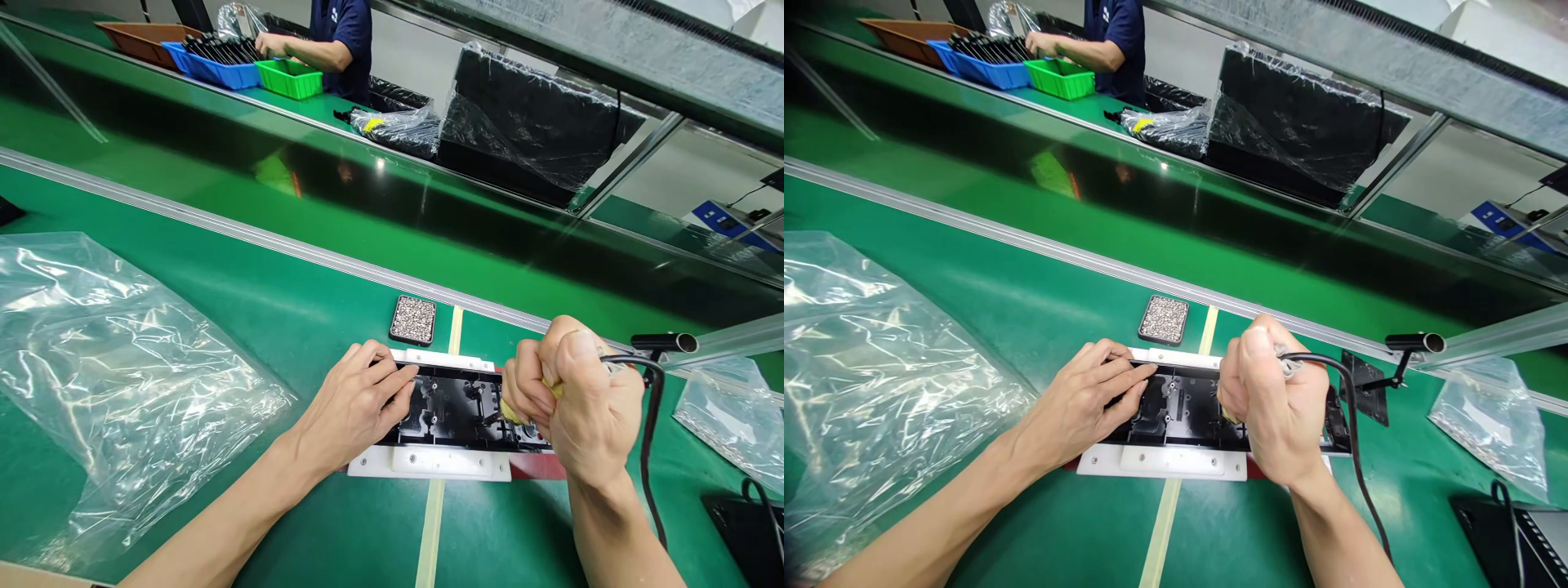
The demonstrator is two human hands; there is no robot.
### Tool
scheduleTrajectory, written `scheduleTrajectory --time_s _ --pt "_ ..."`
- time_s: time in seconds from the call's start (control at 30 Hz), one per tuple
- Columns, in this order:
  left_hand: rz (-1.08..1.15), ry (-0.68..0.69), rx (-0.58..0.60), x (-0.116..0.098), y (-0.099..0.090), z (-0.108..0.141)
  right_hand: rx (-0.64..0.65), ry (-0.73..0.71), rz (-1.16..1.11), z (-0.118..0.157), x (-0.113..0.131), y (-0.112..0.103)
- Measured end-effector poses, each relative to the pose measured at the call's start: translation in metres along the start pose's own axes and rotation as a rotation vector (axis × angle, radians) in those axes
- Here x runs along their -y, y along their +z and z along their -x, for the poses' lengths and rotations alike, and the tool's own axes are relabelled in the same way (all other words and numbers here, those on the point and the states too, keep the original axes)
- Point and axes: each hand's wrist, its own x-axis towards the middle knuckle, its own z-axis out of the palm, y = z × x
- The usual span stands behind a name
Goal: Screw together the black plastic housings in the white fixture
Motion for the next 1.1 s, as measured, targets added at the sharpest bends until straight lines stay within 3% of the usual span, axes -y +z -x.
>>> scheduleTrajectory --time_s 0.87,1.1 --pt "0.012 -0.003 -0.015 -0.0005 0.0011 0.0001 0.002 0.020 -0.027 0.0010 -0.0013 -0.0045" --pt "0.122 -0.068 0.113 -0.0026 -0.0072 0.0010 0.013 0.018 -0.043 0.0021 0.0022 -0.0044"
